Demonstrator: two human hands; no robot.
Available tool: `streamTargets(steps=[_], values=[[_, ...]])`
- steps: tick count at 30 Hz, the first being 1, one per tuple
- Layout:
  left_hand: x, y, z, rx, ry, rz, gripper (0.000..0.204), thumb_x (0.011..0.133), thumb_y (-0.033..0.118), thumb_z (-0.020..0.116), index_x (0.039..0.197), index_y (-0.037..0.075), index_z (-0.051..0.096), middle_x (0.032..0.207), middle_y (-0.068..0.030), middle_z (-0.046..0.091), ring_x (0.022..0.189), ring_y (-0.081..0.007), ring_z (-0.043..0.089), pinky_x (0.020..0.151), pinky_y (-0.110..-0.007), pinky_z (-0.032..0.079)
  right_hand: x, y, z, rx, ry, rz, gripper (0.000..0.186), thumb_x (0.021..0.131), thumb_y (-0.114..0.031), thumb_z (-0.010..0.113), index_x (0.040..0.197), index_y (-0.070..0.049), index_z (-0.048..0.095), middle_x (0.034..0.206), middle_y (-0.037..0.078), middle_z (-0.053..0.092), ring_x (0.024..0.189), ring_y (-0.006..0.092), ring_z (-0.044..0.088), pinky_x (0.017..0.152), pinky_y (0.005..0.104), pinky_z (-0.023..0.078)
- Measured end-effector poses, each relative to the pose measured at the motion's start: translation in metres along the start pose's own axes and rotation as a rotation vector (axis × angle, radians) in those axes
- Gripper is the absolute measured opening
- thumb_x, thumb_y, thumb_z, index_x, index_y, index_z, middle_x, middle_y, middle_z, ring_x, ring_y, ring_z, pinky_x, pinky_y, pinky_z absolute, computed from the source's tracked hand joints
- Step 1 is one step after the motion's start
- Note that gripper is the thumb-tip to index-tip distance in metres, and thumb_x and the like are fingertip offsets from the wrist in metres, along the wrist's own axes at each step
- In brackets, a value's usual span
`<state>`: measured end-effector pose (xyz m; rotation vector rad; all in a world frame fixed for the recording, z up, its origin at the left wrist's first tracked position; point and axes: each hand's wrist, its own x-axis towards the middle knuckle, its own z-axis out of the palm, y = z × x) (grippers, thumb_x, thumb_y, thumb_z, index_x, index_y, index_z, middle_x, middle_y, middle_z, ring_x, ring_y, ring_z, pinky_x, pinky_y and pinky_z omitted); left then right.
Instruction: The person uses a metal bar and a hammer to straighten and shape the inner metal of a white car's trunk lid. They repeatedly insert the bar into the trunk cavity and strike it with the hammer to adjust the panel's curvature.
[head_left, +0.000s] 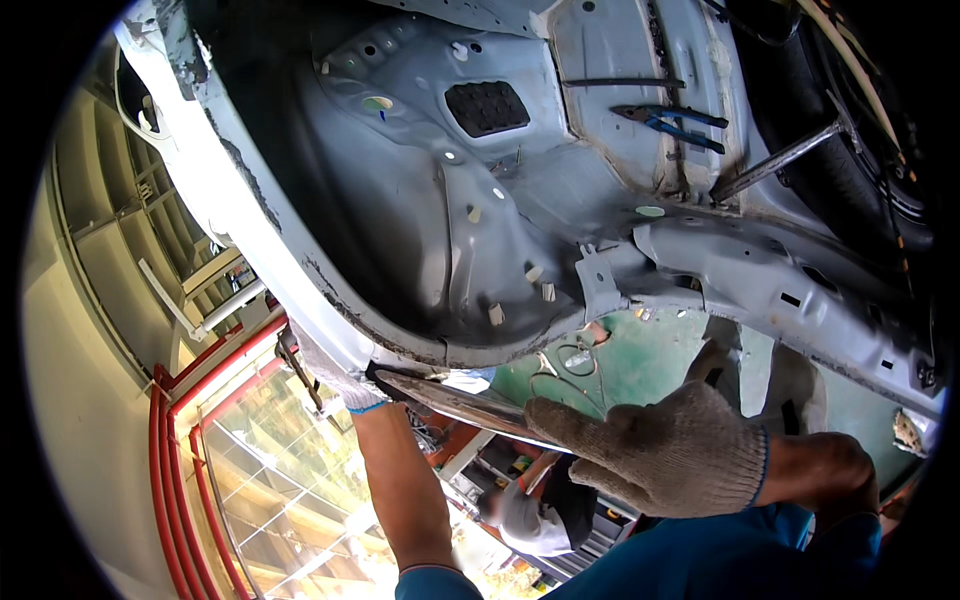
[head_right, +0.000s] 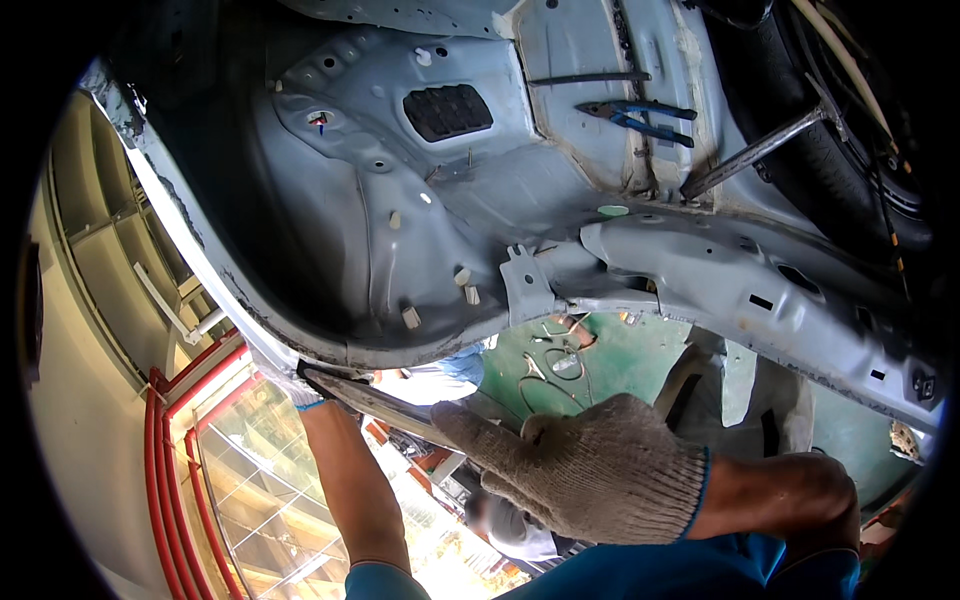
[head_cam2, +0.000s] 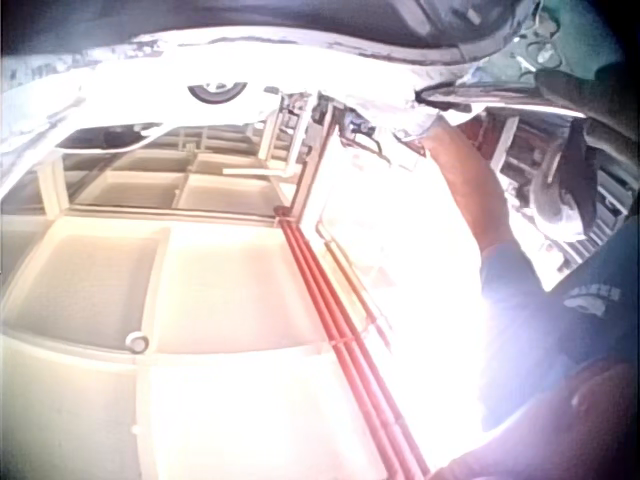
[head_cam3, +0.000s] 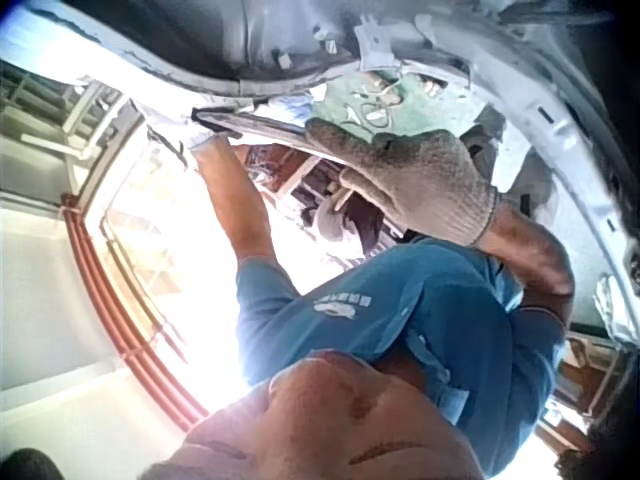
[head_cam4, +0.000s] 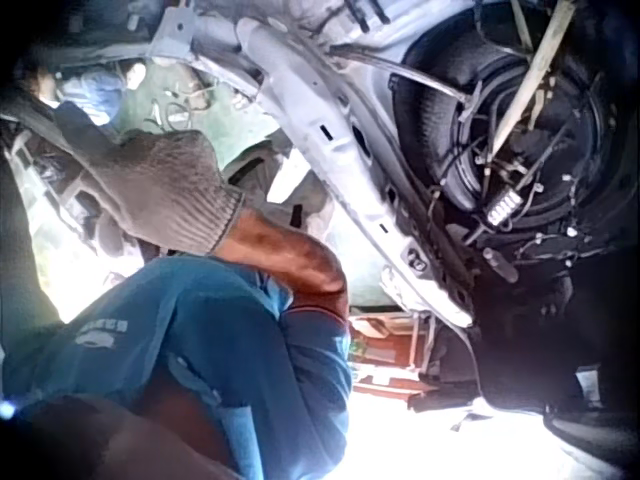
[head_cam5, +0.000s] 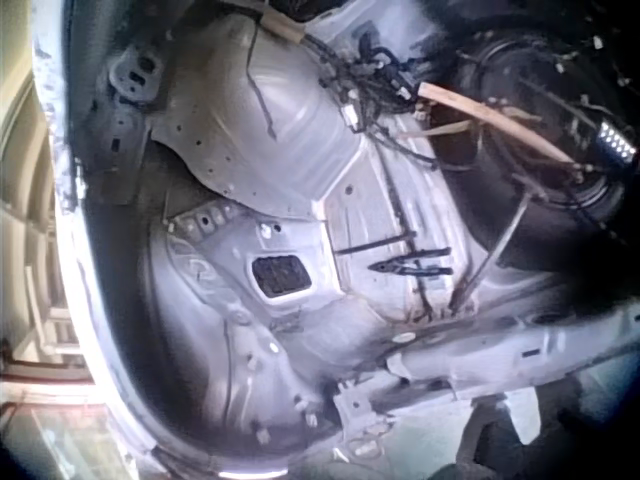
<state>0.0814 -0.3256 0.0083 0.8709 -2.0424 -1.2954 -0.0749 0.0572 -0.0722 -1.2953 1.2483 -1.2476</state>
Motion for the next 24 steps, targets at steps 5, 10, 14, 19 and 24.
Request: streamTargets(steps=[5, 10, 14, 19, 24], values=[[-0.003, 0.002, -0.003, 0.386, -0.054, 0.181, 0.054, 0.112, 0.029, 0.045, 0.155, -0.004, 0.042, 0.145, -0.0207, 0.059, 0.122, -0.0273, 0.066, 0.104, -0.037, 0.055, 0.000, -0.004, -0.010, -0.001, -0.008, -0.018, 0.073, 0.108, -0.034, 0.056, 0.169, -0.015, 0.021, 0.071, 0.006, 0.064, 0.043, 0.0163, 0.056, 0.035, 0.0368, 0.042], [0.006, 0.003, -0.002, 0.477, -0.088, 0.245, 0.056, 0.112, 0.031, 0.046, 0.155, -0.004, 0.042, 0.145, -0.0208, 0.059, 0.122, -0.0269, 0.065, 0.104, -0.037, 0.055, -0.003, -0.010, -0.004, -0.055, 0.012, -0.102, 0.069, 0.102, -0.048, 0.065, 0.160, -0.018, 0.043, 0.061, -0.002, 0.053, 0.043, 0.0080, 0.052, 0.034, 0.0331, 0.040], [-0.001, 0.003, 0.002, 0.615, -0.121, 0.347, 0.057, 0.111, 0.033, 0.047, 0.155, -0.004, 0.042, 0.145, -0.0209, 0.059, 0.122, -0.0265, 0.065, 0.104, -0.036, 0.055, -0.010, -0.010, -0.010, 0.028, 0.183, -0.081, 0.070, 0.098, -0.043, 0.071, 0.157, -0.014, 0.049, 0.063, -0.003, 0.052, 0.043, 0.0095, 0.051, 0.037, 0.0360, 0.043], [0.003, 0.000, 0.011, 0.595, -0.058, 0.308, 0.064, 0.108, 0.037, 0.054, 0.155, -0.004, 0.042, 0.141, -0.0205, 0.062, 0.120, -0.0237, 0.066, 0.103, -0.035, 0.054, -0.003, -0.001, 0.013, -0.013, 0.139, -0.026, 0.081, 0.101, -0.039, 0.066, 0.167, -0.013, 0.027, 0.073, 0.009, 0.063, 0.044, 0.0179, 0.057, 0.036, 0.0390, 0.045], [0.005, 0.020, 0.012, 0.970, -0.208, 0.640, 0.055, 0.107, 0.026, 0.055, 0.152, -0.004, 0.045, 0.135, -0.0180, 0.066, 0.115, -0.0251, 0.069, 0.100, -0.035, 0.057, -0.003, -0.010, -0.010, 0.030, 0.076, 0.009, 0.080, 0.105, -0.038, 0.061, 0.169, -0.013, 0.019, 0.075, 0.011, 0.066, 0.049, 0.0233, 0.065, 0.039, 0.0439, 0.048]])
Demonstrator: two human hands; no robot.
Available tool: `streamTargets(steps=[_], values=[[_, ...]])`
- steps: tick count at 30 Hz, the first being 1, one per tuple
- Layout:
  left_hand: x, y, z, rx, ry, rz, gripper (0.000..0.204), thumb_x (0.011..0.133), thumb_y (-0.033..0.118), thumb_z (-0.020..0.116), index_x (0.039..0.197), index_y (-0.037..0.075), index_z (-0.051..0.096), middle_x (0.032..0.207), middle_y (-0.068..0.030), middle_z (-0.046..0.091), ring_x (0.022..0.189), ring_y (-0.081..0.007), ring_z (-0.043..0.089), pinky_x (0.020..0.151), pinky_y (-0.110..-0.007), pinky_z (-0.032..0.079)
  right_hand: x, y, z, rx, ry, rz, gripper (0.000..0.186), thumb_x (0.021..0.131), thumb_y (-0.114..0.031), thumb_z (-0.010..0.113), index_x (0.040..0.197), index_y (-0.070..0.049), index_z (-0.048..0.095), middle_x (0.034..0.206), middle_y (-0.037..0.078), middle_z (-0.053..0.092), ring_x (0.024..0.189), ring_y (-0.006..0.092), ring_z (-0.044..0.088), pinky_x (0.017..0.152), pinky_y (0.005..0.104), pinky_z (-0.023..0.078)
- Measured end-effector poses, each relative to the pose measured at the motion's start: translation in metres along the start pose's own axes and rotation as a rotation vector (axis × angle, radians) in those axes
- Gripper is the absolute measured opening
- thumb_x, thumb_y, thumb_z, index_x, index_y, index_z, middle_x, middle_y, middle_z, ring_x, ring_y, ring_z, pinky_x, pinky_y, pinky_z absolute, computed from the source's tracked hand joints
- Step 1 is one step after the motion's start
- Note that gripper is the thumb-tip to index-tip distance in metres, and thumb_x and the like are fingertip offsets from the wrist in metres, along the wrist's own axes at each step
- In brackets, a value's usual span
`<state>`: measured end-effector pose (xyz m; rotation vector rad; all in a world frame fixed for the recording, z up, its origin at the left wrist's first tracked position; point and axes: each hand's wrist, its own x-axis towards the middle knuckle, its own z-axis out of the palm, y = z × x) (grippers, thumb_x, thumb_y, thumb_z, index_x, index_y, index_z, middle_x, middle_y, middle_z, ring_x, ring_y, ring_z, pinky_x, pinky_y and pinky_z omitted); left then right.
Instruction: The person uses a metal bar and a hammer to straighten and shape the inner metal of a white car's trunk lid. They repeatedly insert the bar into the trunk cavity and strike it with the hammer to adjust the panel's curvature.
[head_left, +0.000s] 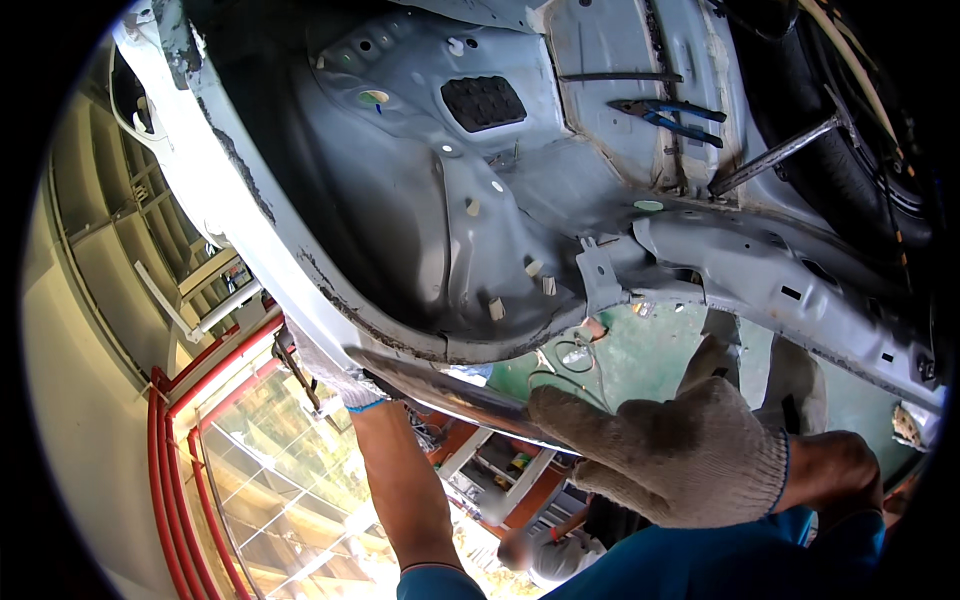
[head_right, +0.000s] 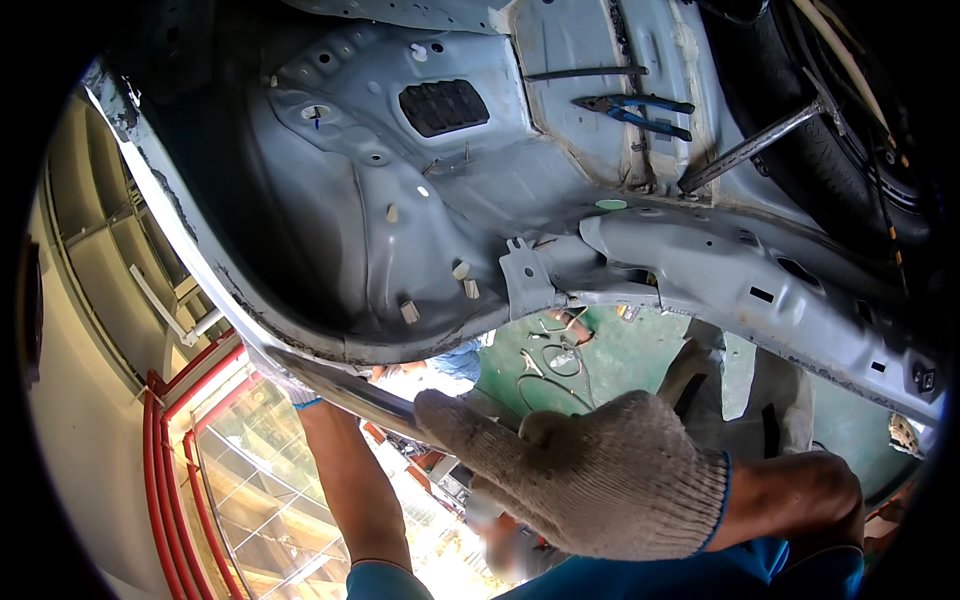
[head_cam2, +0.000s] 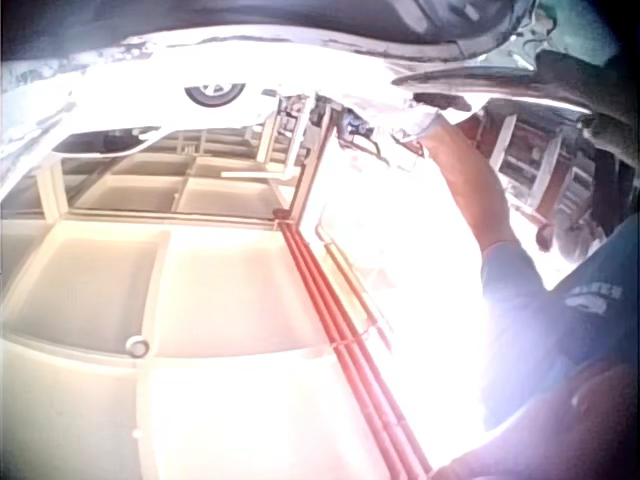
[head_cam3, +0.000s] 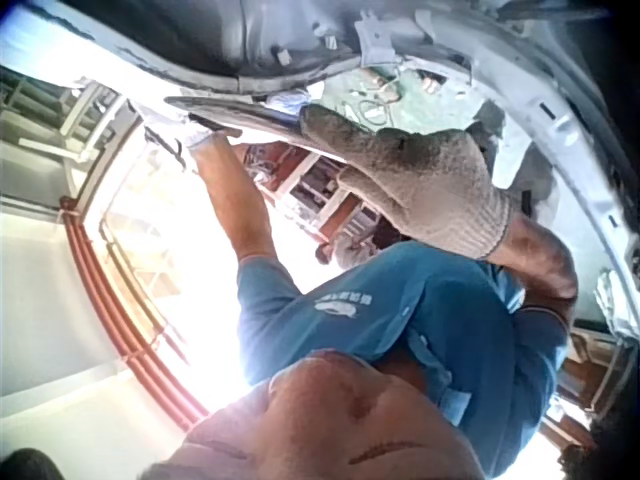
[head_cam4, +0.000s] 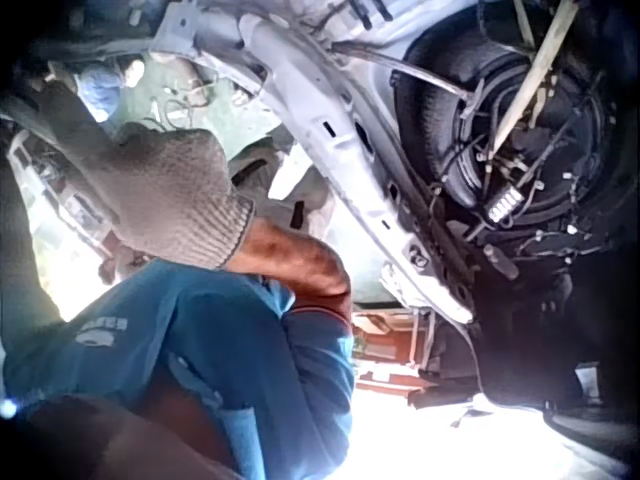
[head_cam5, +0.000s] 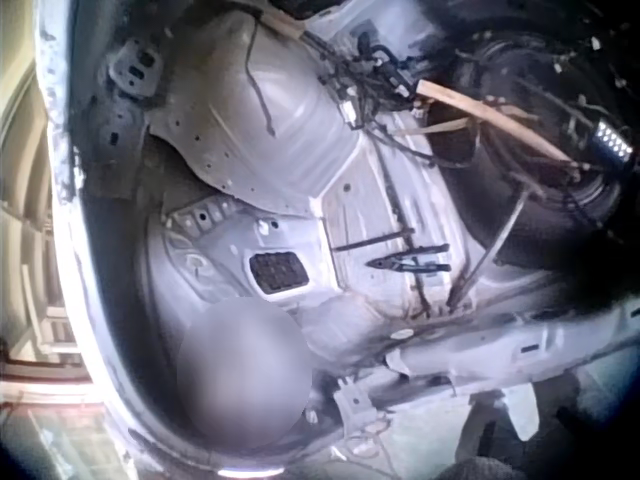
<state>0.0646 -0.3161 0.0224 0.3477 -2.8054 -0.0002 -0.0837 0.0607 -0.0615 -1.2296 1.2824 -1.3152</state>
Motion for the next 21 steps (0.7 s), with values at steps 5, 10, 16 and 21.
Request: streamTargets(steps=[5, 10, 16, 21], values=[[0.005, 0.023, 0.014, -0.758, 0.264, -0.662, 0.049, 0.109, 0.022, 0.051, 0.150, -0.004, 0.047, 0.131, -0.0166, 0.068, 0.112, -0.0255, 0.070, 0.096, -0.035, 0.059, 0.005, 0.002, 0.020, 0.040, -0.112, 0.144, 0.071, 0.103, -0.047, 0.062, 0.162, -0.017, 0.037, 0.068, 0.005, 0.062, 0.052, 0.0192, 0.065, 0.067, 0.0569, 0.058], [-0.008, -0.003, 0.008, -0.696, 0.143, -0.597, 0.048, 0.114, 0.027, 0.037, 0.151, -0.003, 0.047, 0.131, -0.0172, 0.068, 0.111, -0.0247, 0.071, 0.095, -0.035, 0.060, -0.001, -0.006, 0.001, 0.014, 0.072, 0.047, 0.067, 0.100, -0.040, 0.068, 0.159, -0.018, 0.043, 0.067, 0.006, 0.061, 0.052, 0.0245, 0.065, 0.055, 0.0439, 0.058], [0.000, 0.010, 0.011, -0.716, 0.193, -0.603, 0.051, 0.113, 0.028, 0.045, 0.152, -0.004, 0.046, 0.137, -0.0180, 0.066, 0.114, -0.0255, 0.069, 0.096, -0.036, 0.060, 0.002, 0.001, 0.006, -0.071, 0.026, -0.013, 0.073, 0.106, -0.036, 0.059, 0.166, -0.011, 0.026, 0.064, 0.006, 0.064, 0.043, 0.0205, 0.060, 0.036, 0.0405, 0.046], [-0.013, -0.001, 0.010, -0.308, 0.067, -0.377, 0.055, 0.111, 0.030, 0.052, 0.151, -0.006, 0.045, 0.138, -0.0196, 0.064, 0.119, -0.0268, 0.067, 0.103, -0.037, 0.055, 0.009, -0.001, 0.022, -0.059, 0.124, -0.019, 0.073, 0.105, -0.036, 0.060, 0.166, -0.010, 0.028, 0.062, 0.005, 0.063, 0.043, 0.0167, 0.058, 0.035, 0.0384, 0.045]])
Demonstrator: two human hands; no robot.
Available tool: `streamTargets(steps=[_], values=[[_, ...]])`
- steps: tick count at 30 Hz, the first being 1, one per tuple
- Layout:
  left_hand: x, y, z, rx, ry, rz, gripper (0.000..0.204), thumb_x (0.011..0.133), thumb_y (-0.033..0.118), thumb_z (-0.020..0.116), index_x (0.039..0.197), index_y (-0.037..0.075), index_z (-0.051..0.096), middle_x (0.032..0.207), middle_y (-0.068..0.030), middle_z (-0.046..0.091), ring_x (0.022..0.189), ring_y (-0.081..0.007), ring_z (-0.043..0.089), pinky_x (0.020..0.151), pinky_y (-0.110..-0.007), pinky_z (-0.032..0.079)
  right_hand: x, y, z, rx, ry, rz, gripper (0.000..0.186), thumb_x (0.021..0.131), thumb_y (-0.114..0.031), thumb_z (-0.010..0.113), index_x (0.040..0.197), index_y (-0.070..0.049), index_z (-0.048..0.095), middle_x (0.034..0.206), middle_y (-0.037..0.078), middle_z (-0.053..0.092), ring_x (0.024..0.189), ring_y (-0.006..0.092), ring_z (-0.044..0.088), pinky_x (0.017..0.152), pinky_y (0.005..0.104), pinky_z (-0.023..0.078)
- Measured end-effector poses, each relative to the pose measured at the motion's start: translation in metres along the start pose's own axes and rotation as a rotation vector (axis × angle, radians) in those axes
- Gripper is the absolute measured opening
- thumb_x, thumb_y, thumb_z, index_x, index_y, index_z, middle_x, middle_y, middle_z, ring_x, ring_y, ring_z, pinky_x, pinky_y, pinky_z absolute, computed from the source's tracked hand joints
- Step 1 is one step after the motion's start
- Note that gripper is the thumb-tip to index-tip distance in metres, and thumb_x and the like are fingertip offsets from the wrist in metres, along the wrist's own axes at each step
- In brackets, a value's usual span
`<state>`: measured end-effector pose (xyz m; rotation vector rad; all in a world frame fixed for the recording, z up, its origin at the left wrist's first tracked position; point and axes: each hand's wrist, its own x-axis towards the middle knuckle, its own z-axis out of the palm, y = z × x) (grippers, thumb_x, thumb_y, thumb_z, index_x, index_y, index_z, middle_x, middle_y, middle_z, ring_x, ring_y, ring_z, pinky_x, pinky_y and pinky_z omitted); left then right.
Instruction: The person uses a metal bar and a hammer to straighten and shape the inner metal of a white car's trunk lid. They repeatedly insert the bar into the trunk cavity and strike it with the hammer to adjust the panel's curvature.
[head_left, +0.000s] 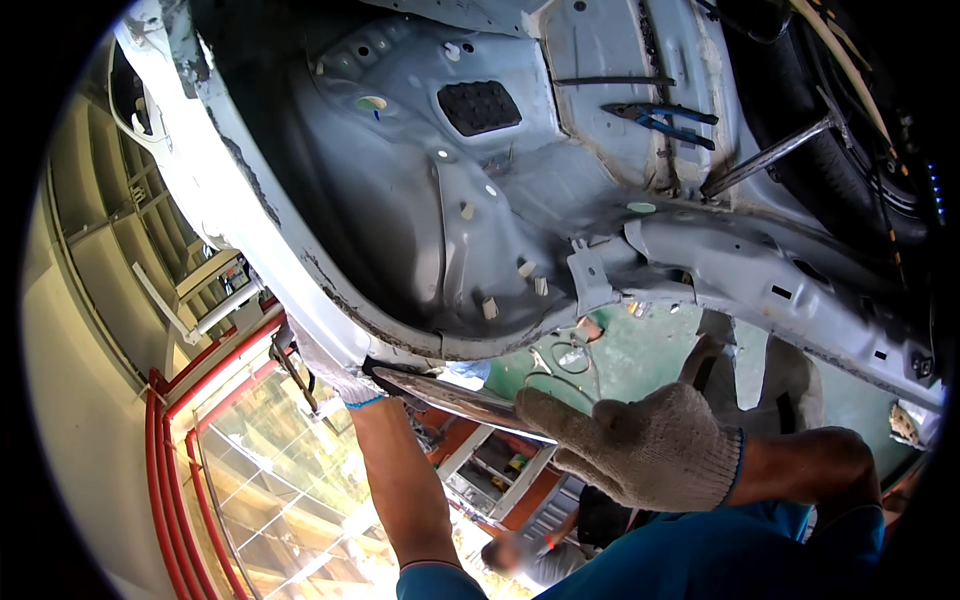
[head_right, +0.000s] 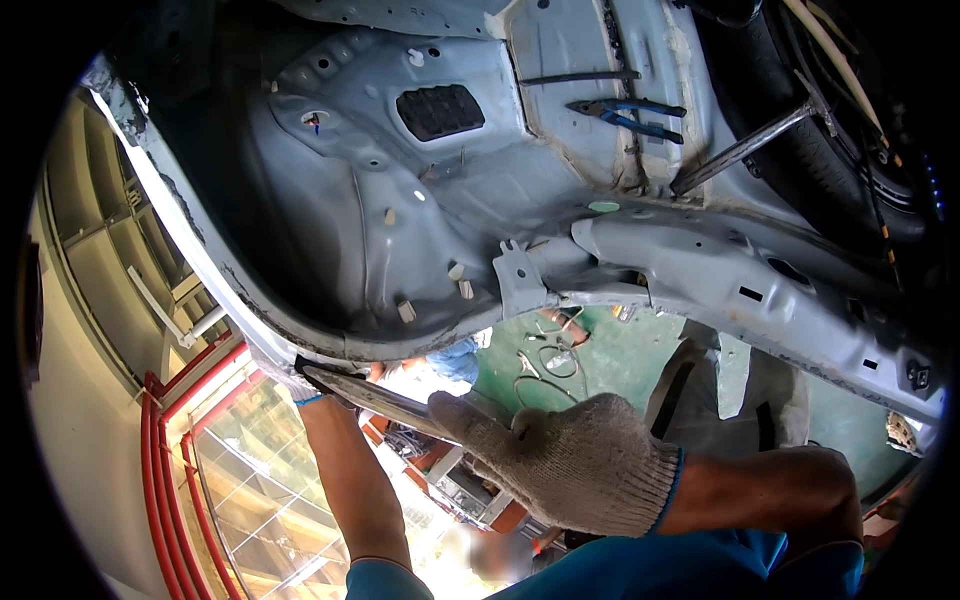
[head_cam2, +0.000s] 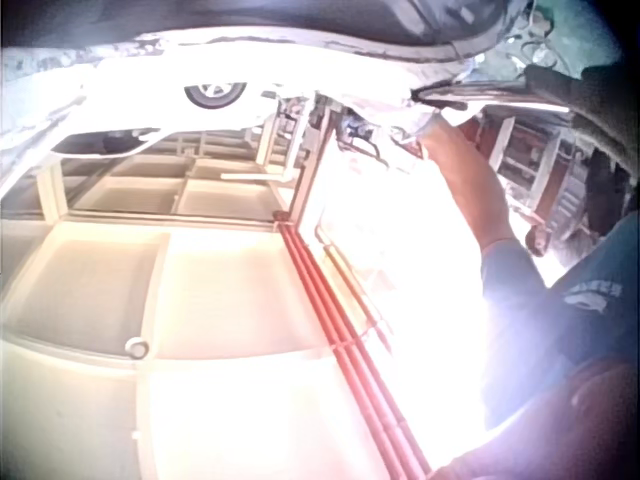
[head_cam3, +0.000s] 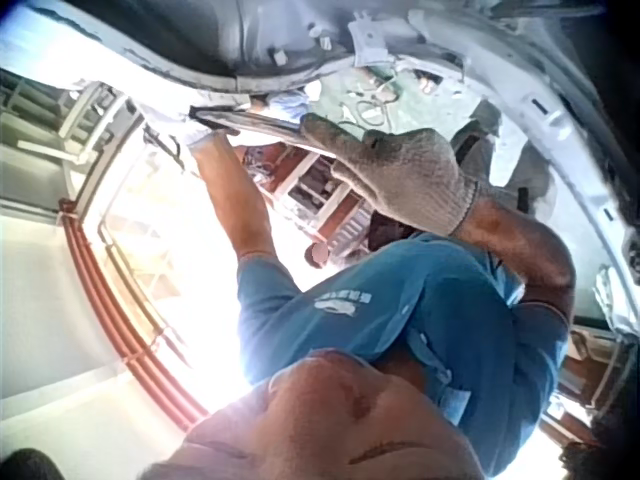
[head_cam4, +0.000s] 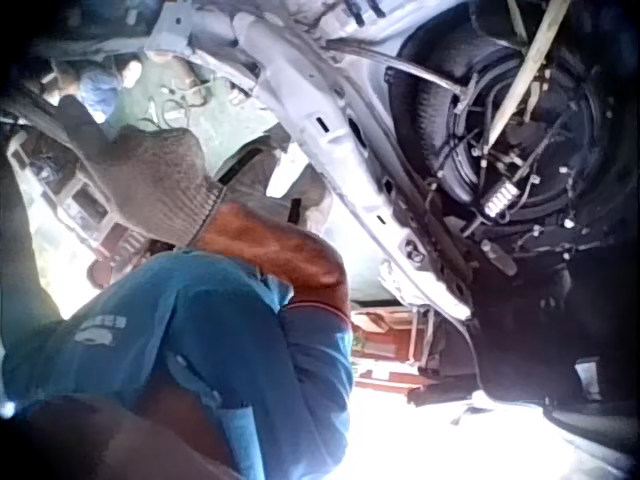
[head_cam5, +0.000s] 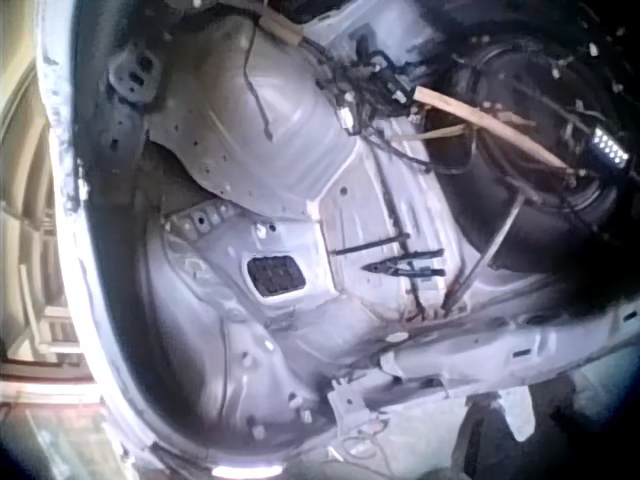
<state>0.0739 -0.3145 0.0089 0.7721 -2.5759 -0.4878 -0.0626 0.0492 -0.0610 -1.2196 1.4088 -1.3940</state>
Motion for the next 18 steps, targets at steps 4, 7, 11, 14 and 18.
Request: streamTargets(steps=[4, 7, 11, 14, 18], values=[[0.001, 0.009, 0.005, -0.223, 0.017, -0.093, 0.055, 0.111, 0.029, 0.052, 0.152, -0.006, 0.044, 0.141, -0.0197, 0.063, 0.121, -0.0274, 0.066, 0.103, -0.038, 0.055, -0.011, -0.008, -0.016, 0.004, -0.029, 0.065, 0.071, 0.099, -0.042, 0.068, 0.159, -0.014, 0.042, 0.071, 0.005, 0.067, 0.049, 0.0181, 0.061, 0.057, 0.0552, 0.046], [0.003, 0.007, 0.004, -0.409, 0.001, -0.237, 0.054, 0.112, 0.027, 0.048, 0.154, -0.005, 0.041, 0.141, -0.0199, 0.062, 0.123, -0.0271, 0.064, 0.105, -0.038, 0.054, -0.016, -0.005, -0.004, -0.045, -0.027, 0.089, 0.076, 0.097, -0.045, 0.071, 0.161, -0.017, 0.040, 0.071, 0.005, 0.066, 0.051, 0.0186, 0.061, 0.067, 0.0675, 0.044], [0.008, 0.005, -0.001, -0.609, 0.029, -0.382, 0.054, 0.112, 0.023, 0.046, 0.157, -0.004, 0.037, 0.140, -0.0206, 0.061, 0.122, -0.0285, 0.064, 0.104, -0.038, 0.054, -0.013, -0.010, -0.007, -0.087, -0.019, 0.049, 0.081, 0.097, -0.042, 0.072, 0.164, -0.016, 0.035, 0.065, 0.000, 0.059, 0.049, 0.0164, 0.057, 0.066, 0.0643, 0.044], [0.005, -0.013, -0.001, -0.412, 0.036, -0.324, 0.053, 0.111, 0.022, 0.047, 0.158, -0.001, 0.036, 0.139, -0.0186, 0.061, 0.121, -0.0275, 0.064, 0.104, -0.035, 0.053, -0.011, -0.019, -0.008, -0.086, -0.041, 0.147, 0.080, 0.093, -0.034, 0.077, 0.162, -0.017, 0.040, 0.064, -0.002, 0.054, 0.050, 0.0183, 0.055, 0.067, 0.0539, 0.045], [0.012, 0.016, 0.007, -0.747, -0.017, -0.395, 0.051, 0.112, 0.025, 0.048, 0.158, 0.004, 0.040, 0.140, -0.0165, 0.060, 0.121, -0.0254, 0.064, 0.103, -0.035, 0.053, -0.010, -0.022, -0.003, -0.201, 0.139, 0.014, 0.081, 0.090, -0.035, 0.079, 0.160, -0.013, 0.043, 0.063, -0.002, 0.053, 0.043, 0.0148, 0.048, 0.046, 0.0418, 0.038]])
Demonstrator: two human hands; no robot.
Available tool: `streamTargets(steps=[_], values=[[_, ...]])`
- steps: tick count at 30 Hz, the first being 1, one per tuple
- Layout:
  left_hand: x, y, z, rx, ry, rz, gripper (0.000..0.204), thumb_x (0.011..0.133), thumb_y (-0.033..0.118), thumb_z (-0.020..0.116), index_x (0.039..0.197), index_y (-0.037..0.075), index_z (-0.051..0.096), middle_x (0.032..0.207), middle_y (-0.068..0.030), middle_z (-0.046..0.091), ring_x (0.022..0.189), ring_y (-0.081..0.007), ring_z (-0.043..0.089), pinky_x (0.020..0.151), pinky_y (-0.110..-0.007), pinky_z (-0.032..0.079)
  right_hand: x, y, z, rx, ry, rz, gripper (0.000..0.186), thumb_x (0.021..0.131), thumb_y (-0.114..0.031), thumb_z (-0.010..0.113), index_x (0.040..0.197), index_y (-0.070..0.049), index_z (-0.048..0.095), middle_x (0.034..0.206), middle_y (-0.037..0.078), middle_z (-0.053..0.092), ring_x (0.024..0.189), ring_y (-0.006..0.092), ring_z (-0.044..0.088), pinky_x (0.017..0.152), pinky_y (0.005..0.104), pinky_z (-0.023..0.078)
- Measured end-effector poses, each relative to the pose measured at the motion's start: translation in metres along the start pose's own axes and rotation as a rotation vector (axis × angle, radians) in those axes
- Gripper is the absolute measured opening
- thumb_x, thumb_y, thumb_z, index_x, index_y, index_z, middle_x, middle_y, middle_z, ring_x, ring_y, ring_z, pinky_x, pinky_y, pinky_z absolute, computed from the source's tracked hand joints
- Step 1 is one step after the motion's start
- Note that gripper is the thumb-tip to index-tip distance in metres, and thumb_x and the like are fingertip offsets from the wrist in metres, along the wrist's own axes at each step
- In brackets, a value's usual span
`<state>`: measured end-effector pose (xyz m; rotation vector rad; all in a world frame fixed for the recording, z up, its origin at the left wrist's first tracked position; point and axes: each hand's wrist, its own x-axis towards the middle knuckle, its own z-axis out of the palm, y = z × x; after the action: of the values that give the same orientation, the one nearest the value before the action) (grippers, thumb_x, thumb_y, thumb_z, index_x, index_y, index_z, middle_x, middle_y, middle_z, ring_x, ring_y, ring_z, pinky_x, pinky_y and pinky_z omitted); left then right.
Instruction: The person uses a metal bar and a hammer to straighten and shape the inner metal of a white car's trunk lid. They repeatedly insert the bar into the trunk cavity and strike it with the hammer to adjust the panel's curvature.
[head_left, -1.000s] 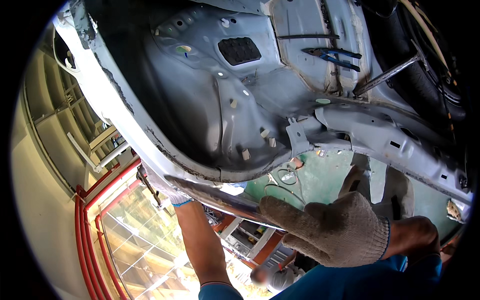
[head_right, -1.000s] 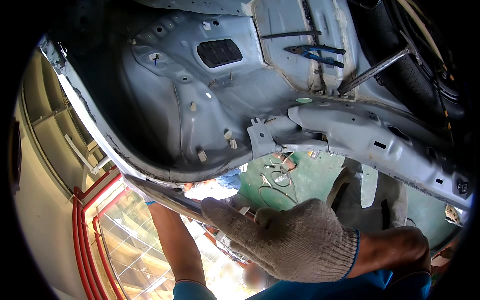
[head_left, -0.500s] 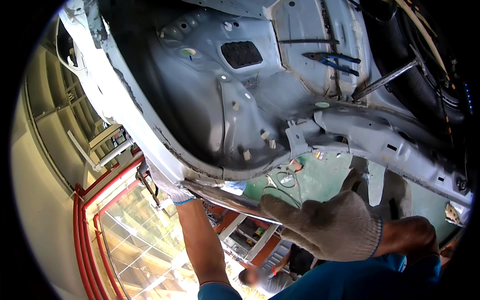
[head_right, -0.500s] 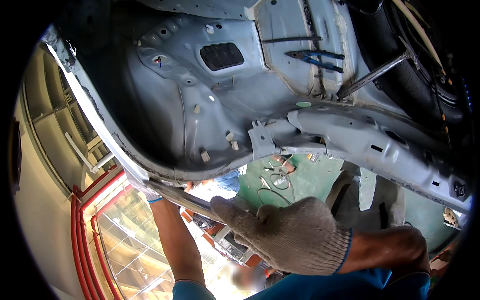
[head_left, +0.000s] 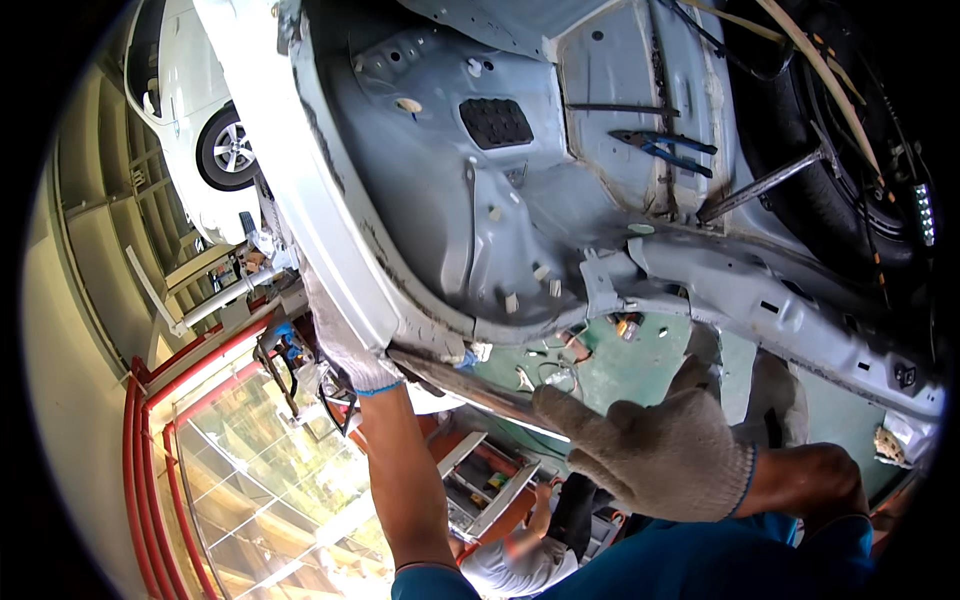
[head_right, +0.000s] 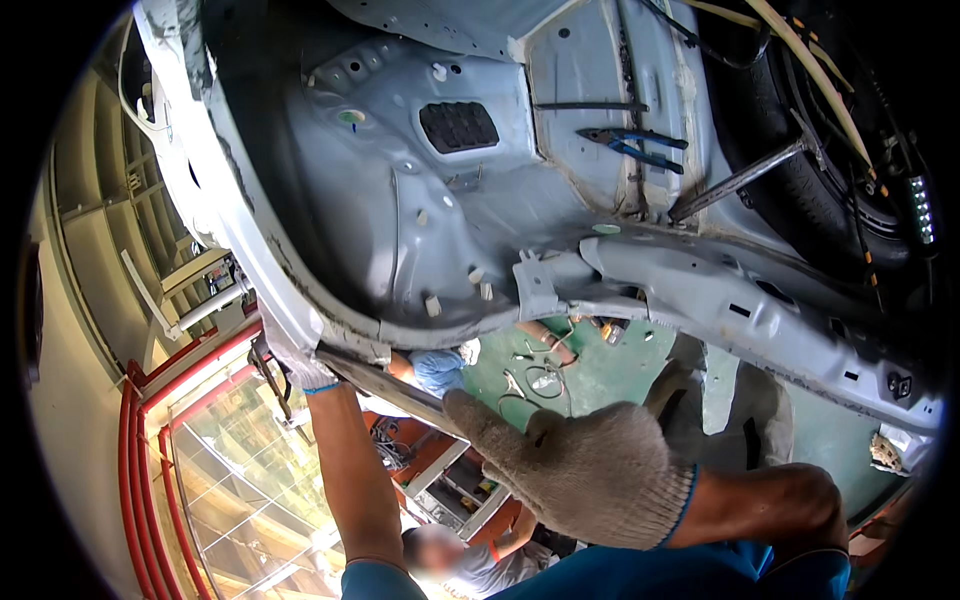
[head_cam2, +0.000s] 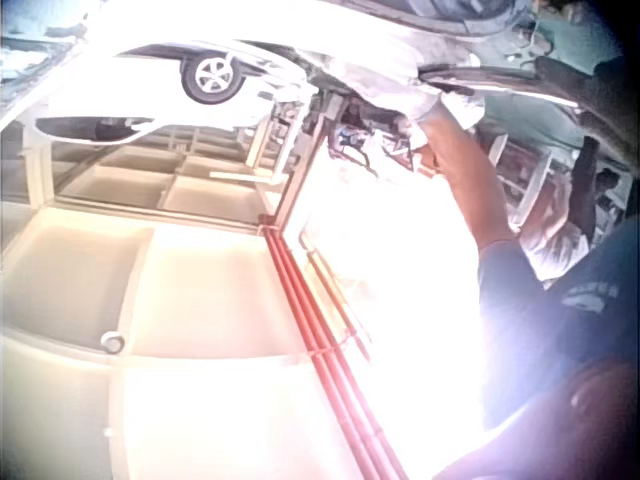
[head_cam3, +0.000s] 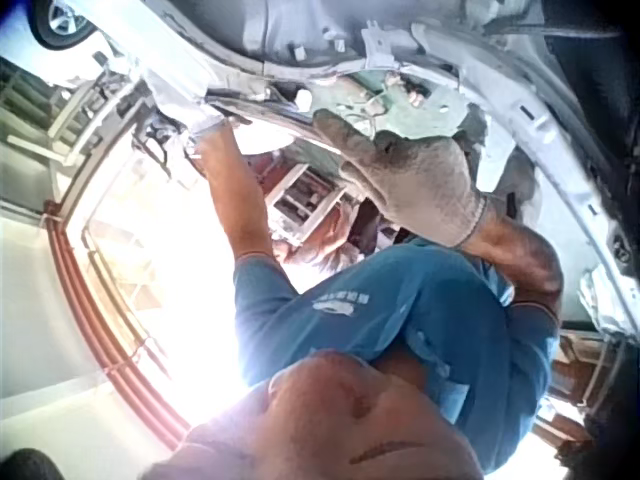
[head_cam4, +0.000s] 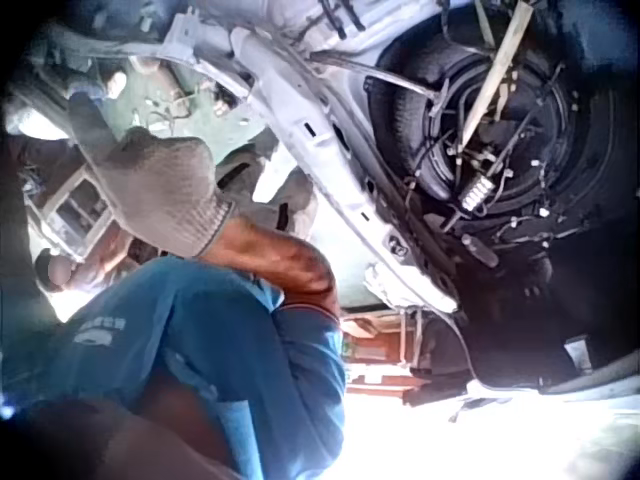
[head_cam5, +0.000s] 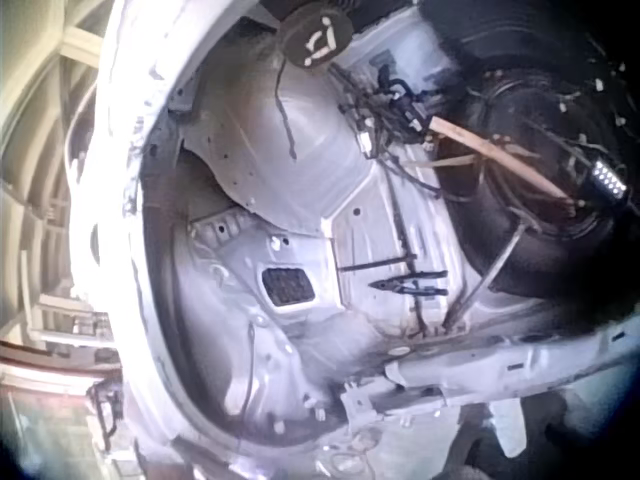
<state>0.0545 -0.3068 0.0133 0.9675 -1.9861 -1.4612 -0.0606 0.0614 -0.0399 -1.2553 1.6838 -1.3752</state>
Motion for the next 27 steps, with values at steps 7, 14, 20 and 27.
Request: streamTargets(steps=[7, 14, 20, 27], values=[[0.008, -0.001, 0.022, -0.096, 0.198, -0.050, 0.054, 0.110, 0.038, 0.055, 0.148, 0.000, 0.051, 0.127, -0.0147, 0.068, 0.110, -0.0301, 0.070, 0.096, -0.044, 0.060, 0.000, -0.010, 0.005, -0.016, -0.119, 0.079, 0.083, 0.094, -0.039, 0.075, 0.163, -0.012, 0.038, 0.060, -0.001, 0.054, 0.042, 0.0144, 0.047, 0.044, 0.0407, 0.037], [0.000, 0.017, 0.053, -0.248, 0.120, -0.104, 0.048, 0.111, 0.037, 0.052, 0.145, 0.003, 0.054, 0.130, -0.0122, 0.067, 0.114, -0.0272, 0.068, 0.102, -0.040, 0.056, -0.002, -0.013, -0.024, 0.004, -0.064, 0.022, 0.075, 0.098, -0.035, 0.072, 0.160, -0.008, 0.041, 0.068, 0.004, 0.061, 0.050, 0.0205, 0.058, 0.047, 0.0399, 0.047], [0.020, 0.013, 0.036, 0.021, -0.156, -0.008, 0.060, 0.108, 0.042, 0.050, 0.155, 0.006, 0.044, 0.135, -0.0102, 0.060, 0.119, -0.0190, 0.062, 0.101, -0.033, 0.052, -0.002, -0.008, 0.000, -0.046, -0.102, 0.029, 0.070, 0.102, -0.038, 0.067, 0.159, -0.006, 0.043, 0.063, 0.003, 0.064, 0.050, 0.0232, 0.063, 0.060, 0.0423, 0.054], [0.009, 0.016, 0.062, -0.019, -0.064, 0.031, 0.059, 0.105, 0.040, 0.047, 0.151, 0.003, 0.048, 0.131, -0.0114, 0.062, 0.115, -0.0193, 0.064, 0.097, -0.033, 0.054, -0.001, -0.002, -0.019, 0.075, -0.195, 0.112, 0.065, 0.106, -0.043, 0.059, 0.161, -0.011, 0.043, 0.070, 0.006, 0.071, 0.056, 0.0203, 0.068, 0.080, 0.0413, 0.054]])
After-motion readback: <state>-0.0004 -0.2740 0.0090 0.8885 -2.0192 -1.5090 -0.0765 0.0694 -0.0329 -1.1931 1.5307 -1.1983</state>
